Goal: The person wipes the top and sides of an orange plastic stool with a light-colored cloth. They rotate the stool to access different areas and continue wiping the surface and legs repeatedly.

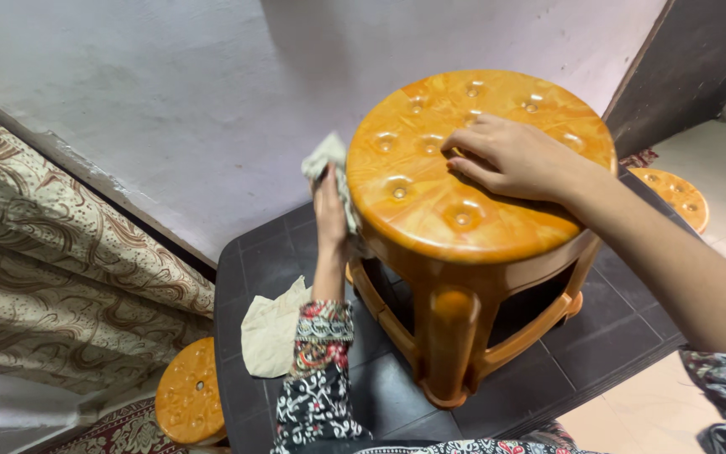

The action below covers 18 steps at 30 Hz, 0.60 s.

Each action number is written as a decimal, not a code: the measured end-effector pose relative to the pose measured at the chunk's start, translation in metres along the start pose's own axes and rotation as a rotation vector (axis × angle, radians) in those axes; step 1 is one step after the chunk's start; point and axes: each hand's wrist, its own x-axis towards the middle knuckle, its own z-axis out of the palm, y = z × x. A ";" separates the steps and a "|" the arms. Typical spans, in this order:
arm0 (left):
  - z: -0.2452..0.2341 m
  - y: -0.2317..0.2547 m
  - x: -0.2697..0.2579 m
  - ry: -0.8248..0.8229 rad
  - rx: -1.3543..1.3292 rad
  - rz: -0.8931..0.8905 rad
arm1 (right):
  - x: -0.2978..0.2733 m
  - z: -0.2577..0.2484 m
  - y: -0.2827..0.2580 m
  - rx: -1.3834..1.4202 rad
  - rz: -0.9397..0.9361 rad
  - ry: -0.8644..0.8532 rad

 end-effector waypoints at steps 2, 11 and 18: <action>0.018 0.027 0.009 -0.091 -0.045 -0.065 | -0.002 0.000 0.002 -0.050 -0.061 0.096; 0.047 0.143 -0.079 -0.394 1.048 0.550 | -0.004 -0.012 -0.003 -0.061 0.000 0.501; 0.127 0.185 -0.132 -0.790 1.100 0.661 | -0.020 -0.022 -0.019 0.055 -0.100 0.779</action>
